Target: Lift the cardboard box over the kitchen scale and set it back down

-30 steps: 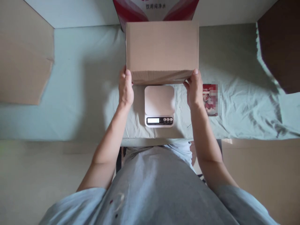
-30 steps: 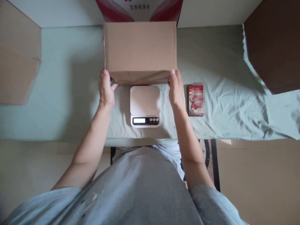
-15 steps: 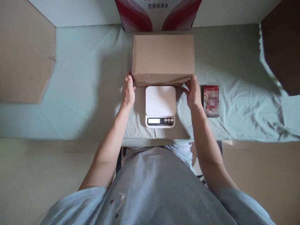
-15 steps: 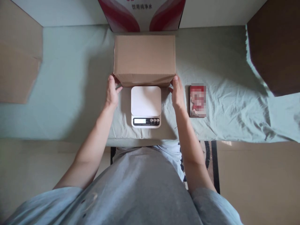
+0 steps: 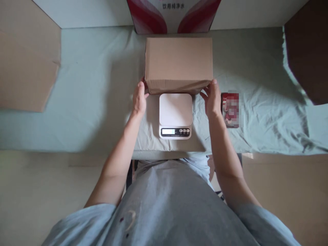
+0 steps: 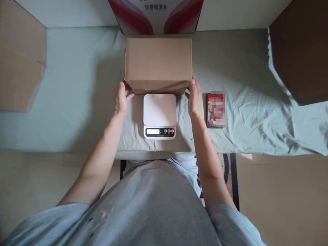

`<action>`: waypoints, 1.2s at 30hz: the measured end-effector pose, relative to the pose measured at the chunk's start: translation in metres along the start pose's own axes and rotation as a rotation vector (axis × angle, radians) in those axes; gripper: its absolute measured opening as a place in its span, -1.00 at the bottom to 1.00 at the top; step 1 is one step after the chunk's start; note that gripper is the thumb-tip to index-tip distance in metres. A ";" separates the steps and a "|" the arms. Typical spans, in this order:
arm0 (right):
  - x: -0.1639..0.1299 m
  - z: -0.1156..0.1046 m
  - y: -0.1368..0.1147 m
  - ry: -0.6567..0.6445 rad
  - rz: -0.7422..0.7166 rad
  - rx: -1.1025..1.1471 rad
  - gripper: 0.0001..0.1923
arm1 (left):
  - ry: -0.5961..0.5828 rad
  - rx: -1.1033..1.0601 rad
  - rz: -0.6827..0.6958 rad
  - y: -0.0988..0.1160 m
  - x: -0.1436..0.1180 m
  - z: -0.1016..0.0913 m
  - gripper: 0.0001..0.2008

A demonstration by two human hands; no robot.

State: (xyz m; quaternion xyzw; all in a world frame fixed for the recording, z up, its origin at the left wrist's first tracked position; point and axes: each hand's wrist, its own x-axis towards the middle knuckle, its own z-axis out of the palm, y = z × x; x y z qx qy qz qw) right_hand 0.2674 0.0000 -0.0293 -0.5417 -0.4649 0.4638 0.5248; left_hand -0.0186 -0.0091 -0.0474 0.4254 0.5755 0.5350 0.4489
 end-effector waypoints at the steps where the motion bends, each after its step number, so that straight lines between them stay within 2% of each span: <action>1: 0.001 0.003 -0.002 -0.004 -0.013 0.004 -0.45 | -0.015 0.017 0.010 0.003 0.001 0.002 -0.32; 5: 0.005 0.006 -0.013 -0.037 -0.032 -0.018 -0.46 | -0.052 0.081 0.071 0.019 0.003 0.009 -0.29; 8: 0.001 0.001 -0.029 -0.040 -0.069 -0.007 -0.43 | -0.039 0.113 0.163 0.040 -0.008 0.008 -0.31; 11: -0.020 -0.006 -0.052 -0.049 -0.122 0.009 -0.43 | -0.038 0.121 0.218 0.063 -0.036 0.002 -0.38; 14: -0.057 -0.011 -0.068 -0.060 -0.139 0.029 -0.48 | -0.009 0.101 0.218 0.075 -0.073 -0.007 -0.44; 18: -0.103 -0.014 -0.067 -0.052 -0.062 0.006 -0.48 | 0.017 0.131 0.174 0.067 -0.119 -0.017 -0.53; 22: -0.128 -0.018 -0.060 -0.028 -0.033 0.008 -0.47 | -0.014 0.146 0.118 0.055 -0.149 -0.018 -0.57; 25: -0.139 -0.019 -0.058 -0.037 -0.027 0.045 -0.48 | 0.002 0.117 0.107 0.053 -0.157 -0.017 -0.57; 33: -0.152 -0.020 -0.039 -0.066 0.031 0.065 -0.47 | 0.076 0.128 0.080 0.037 -0.157 -0.021 -0.61; 36: -0.152 -0.029 -0.039 -0.058 -0.007 -0.011 -0.47 | 0.107 0.098 0.093 0.034 -0.163 -0.021 -0.56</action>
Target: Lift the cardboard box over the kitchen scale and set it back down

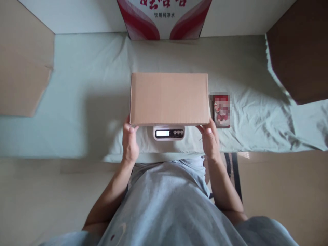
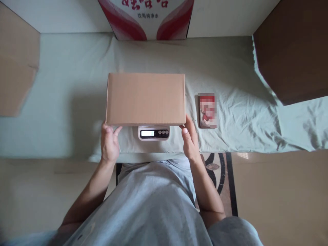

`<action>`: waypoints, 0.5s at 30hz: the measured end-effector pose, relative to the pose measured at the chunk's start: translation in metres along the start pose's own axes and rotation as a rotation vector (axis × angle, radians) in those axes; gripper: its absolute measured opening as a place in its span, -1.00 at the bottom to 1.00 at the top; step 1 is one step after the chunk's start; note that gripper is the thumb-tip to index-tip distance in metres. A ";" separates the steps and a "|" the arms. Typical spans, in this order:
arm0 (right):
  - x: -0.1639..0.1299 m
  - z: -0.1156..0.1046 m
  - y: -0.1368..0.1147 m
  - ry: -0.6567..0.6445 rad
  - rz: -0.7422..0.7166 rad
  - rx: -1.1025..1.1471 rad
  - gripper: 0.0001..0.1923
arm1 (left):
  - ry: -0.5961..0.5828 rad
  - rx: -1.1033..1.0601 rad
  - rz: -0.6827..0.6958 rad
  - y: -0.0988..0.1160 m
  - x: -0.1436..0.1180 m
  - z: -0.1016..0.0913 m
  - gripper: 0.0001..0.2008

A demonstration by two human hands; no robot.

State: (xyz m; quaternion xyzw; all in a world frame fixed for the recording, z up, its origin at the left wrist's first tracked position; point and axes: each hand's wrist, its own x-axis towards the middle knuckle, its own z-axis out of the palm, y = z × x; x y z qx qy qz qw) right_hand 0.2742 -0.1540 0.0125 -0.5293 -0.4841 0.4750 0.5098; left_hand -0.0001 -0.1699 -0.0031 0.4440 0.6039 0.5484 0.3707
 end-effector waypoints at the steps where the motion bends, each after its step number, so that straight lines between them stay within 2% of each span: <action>1: 0.001 -0.007 0.000 0.034 -0.021 -0.060 -0.48 | 0.027 -0.007 0.003 0.000 -0.003 0.000 -0.52; 5: 0.008 -0.052 0.012 0.290 -0.148 -0.447 -0.61 | 0.115 0.025 -0.016 -0.004 -0.018 -0.005 -0.46; 7: 0.014 -0.078 0.023 0.360 -0.165 -0.715 -0.69 | 0.130 0.059 -0.046 -0.007 -0.024 -0.010 -0.46; 10: 0.025 -0.105 0.041 0.353 -0.129 -0.932 -0.73 | 0.167 0.068 -0.072 -0.010 -0.028 -0.018 -0.46; 15: 0.048 -0.112 0.055 0.288 -0.087 -0.940 -0.62 | 0.236 0.048 -0.033 -0.001 -0.023 -0.025 -0.48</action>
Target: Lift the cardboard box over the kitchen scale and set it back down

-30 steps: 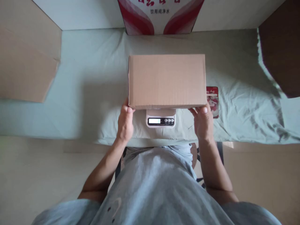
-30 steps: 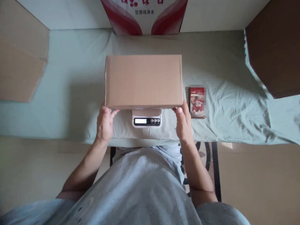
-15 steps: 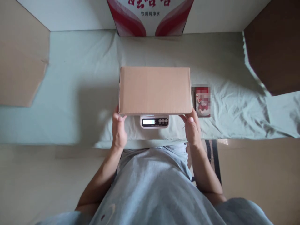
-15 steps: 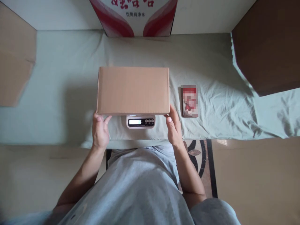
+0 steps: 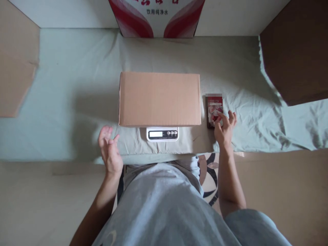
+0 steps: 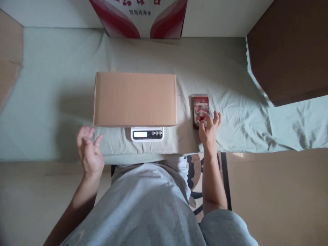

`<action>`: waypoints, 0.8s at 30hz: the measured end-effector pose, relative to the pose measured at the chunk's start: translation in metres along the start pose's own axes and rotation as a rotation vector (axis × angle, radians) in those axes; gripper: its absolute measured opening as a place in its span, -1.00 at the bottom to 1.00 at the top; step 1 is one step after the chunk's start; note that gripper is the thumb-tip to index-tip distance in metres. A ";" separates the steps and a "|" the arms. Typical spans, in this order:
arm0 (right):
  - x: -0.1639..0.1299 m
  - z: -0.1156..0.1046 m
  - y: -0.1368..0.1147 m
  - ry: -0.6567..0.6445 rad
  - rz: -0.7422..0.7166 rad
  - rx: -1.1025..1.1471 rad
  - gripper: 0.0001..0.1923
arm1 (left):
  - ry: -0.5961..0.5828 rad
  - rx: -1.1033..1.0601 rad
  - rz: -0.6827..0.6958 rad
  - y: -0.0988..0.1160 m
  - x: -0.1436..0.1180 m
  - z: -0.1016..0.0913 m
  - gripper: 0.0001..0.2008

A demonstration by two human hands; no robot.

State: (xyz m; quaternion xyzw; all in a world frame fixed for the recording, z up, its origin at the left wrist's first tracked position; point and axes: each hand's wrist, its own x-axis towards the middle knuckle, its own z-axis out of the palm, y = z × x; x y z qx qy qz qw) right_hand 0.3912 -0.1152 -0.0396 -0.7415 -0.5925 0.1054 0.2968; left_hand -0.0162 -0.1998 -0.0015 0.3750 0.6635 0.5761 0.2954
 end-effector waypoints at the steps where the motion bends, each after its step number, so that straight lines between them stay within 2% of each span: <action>1: 0.004 0.001 0.000 -0.011 0.000 0.010 -0.60 | 0.011 0.001 0.008 0.002 0.002 -0.001 -0.48; 5: 0.012 -0.004 0.005 0.023 0.015 0.053 -0.60 | 0.040 0.044 0.034 0.005 0.007 -0.003 -0.47; 12: -0.006 -0.019 0.012 0.064 0.007 0.118 -0.71 | 0.050 0.025 0.028 -0.001 0.008 -0.006 -0.46; 19: -0.003 -0.007 0.004 0.012 -0.031 0.107 -0.74 | 0.061 0.024 0.048 -0.003 0.011 -0.008 -0.47; 24: 0.007 -0.005 0.007 -0.047 -0.031 0.116 -0.60 | 0.060 0.016 0.036 -0.003 0.009 -0.009 -0.48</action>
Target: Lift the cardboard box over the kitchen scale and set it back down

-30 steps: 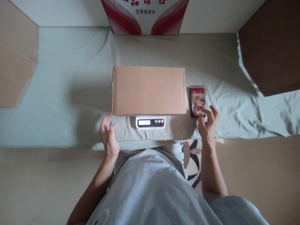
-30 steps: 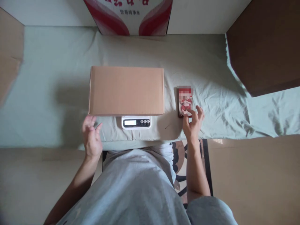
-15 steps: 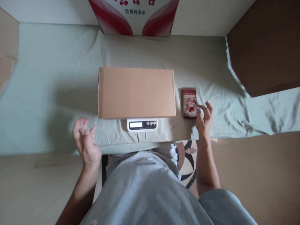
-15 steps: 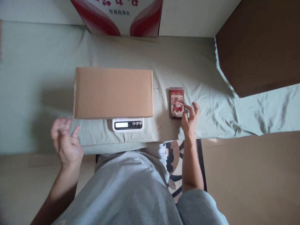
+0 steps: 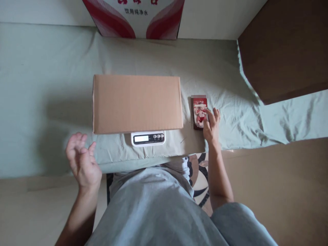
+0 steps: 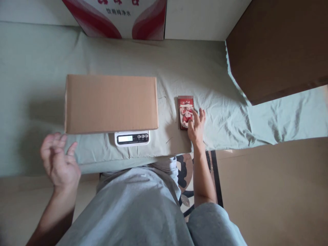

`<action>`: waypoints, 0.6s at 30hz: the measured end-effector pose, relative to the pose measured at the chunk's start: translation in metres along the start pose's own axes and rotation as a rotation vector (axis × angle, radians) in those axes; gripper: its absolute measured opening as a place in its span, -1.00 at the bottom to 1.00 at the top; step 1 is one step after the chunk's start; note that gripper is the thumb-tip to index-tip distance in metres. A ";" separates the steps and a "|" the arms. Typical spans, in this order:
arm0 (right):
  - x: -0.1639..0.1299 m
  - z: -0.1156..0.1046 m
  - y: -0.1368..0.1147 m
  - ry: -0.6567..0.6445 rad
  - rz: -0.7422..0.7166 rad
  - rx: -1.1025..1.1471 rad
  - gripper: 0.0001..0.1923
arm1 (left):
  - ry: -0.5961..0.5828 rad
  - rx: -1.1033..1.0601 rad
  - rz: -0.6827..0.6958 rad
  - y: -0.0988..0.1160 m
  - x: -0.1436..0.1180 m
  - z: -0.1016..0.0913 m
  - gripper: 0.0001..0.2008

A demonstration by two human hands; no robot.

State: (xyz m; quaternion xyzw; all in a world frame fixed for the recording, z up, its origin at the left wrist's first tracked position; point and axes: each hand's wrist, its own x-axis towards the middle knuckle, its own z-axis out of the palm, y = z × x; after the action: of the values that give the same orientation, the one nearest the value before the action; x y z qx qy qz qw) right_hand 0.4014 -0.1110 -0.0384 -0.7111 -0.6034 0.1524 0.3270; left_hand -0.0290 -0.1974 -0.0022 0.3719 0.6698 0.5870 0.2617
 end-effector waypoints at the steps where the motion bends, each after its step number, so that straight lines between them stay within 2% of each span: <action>1: 0.001 -0.001 0.001 0.014 0.001 0.002 -0.60 | 0.004 -0.010 0.001 0.000 0.000 0.000 -0.49; 6: -0.005 -0.008 0.003 0.087 -0.006 0.001 -0.66 | -0.002 -0.027 0.004 -0.003 0.000 0.000 -0.52; 18: -0.006 0.003 -0.003 0.007 -0.053 -0.011 -0.63 | -0.008 0.010 0.010 0.000 -0.001 0.003 -0.50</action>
State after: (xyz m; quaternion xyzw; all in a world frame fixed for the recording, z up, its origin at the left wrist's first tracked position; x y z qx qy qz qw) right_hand 0.3957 -0.1158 -0.0399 -0.6971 -0.6217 0.1378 0.3294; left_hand -0.0260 -0.1958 -0.0026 0.3789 0.6700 0.5831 0.2598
